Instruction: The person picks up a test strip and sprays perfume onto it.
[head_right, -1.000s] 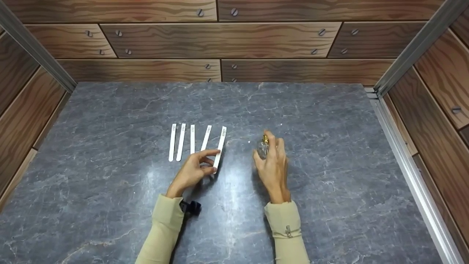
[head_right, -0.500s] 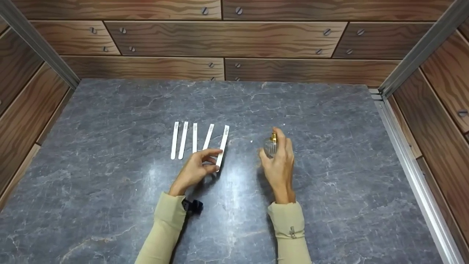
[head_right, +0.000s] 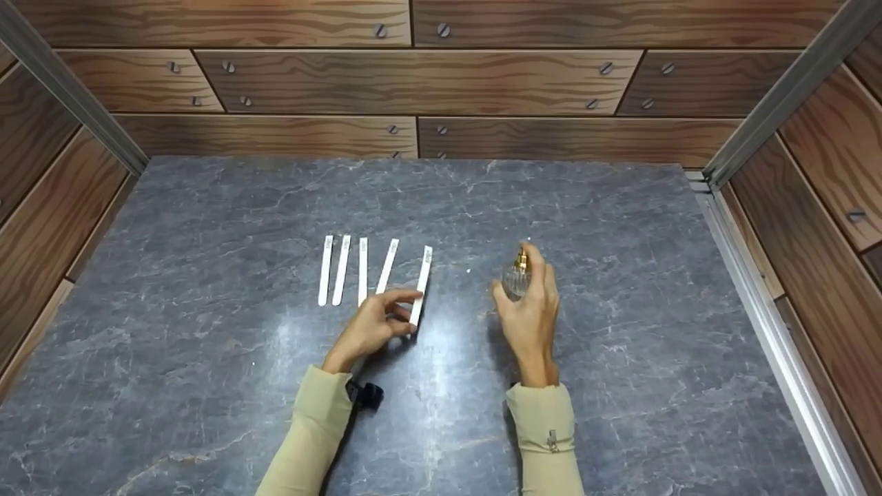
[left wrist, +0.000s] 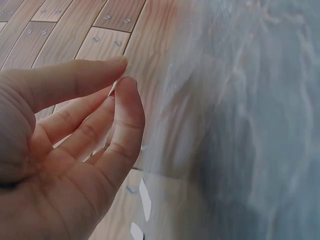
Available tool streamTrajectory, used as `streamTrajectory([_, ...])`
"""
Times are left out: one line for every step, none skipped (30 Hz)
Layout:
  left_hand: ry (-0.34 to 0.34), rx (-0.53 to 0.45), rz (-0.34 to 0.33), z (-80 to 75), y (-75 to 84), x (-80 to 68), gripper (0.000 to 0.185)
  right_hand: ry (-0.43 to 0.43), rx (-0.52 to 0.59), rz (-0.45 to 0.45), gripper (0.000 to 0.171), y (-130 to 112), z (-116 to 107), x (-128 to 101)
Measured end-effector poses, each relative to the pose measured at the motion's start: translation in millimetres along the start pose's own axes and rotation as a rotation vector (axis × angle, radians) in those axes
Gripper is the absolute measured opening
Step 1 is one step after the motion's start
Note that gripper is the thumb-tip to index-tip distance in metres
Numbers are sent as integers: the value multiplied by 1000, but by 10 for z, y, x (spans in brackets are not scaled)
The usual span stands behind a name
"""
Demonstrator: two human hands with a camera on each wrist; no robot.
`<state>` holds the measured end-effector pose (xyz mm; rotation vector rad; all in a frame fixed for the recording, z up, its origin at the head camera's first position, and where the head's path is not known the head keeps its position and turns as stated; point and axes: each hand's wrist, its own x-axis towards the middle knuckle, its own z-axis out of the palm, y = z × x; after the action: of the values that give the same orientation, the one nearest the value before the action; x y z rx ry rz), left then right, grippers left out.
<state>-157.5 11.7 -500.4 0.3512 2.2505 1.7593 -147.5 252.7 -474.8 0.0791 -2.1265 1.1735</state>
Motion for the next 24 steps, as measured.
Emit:
streamTrajectory([-4,-6,-7,10,0,10,53,1,-2,-3,67,-3,2,-2])
streamTrajectory([-9,-18,-13,21,3,21,55,-1,-1,-8,67,-7,3,-3])
streamTrajectory([-14,-33,-20,33,8,32,56,-2,1,-12,67,-10,5,-3])
streamTrajectory([-21,-51,-25,45,15,45,57,-1,3,-15,68,-13,5,-3])
streamTrajectory([-28,-63,-28,58,22,58,58,1,5,-18,68,-16,5,-3])
streamTrajectory([-37,-72,-30,70,31,72,58,4,4,-17,69,-19,4,-4])
streamTrajectory([-44,-82,-31,83,39,87,59,8,5,-15,69,-20,4,-6])
streamTrajectory([-51,-92,-32,94,45,101,59,11,7,-12,69,-21,3,-8])
streamTrajectory([-55,-95,-32,104,52,114,59,15,10,-9,69,-20,4,-11])
streamTrajectory([-57,-97,-29,117,58,128,59,16,11,-7,69,-19,2,-12])
streamTrajectory([-56,-97,-29,128,62,139,60,16,11,-4,69,-17,2,-14])
streamTrajectory([-55,-98,-26,138,69,150,59,15,11,-2,69,-16,2,-16])
streamTrajectory([-48,-100,-24,147,73,159,59,14,13,-2,69,-13,4,-19])
streamTrajectory([-45,-98,-21,157,76,169,59,12,13,-3,68,-10,4,-21])
streamTrajectory([-43,-97,-18,169,81,179,58,13,13,-6,68,-8,5,-23])
streamTrajectory([-44,-101,-17,183,83,190,58,14,10,-10,68,-8,4,-23])
streamTrajectory([-45,-107,-17,200,78,201,57,18,10,-14,68,-8,4,-24])
streamTrajectory([-46,-113,-18,215,77,211,56,21,7,-19,68,-8,2,-23])
streamTrajectory([-47,-118,-18,231,71,221,56,22,5,-23,68,-7,1,-22])
streamTrajectory([-49,-125,-19,248,66,233,55,21,4,-28,68,-8,0,-19])
streamTrajectory([-51,-128,-21,259,64,243,55,21,6,-29,69,-9,1,-17])
streamTrajectory([-50,-131,-22,269,61,252,55,18,9,-29,69,-10,3,-15])
streamTrajectory([-49,-133,-22,277,58,262,54,15,12,-30,69,-11,7,-14])
streamTrajectory([-49,-133,-24,285,58,274,54,11,15,-29,69,-13,10,-14])
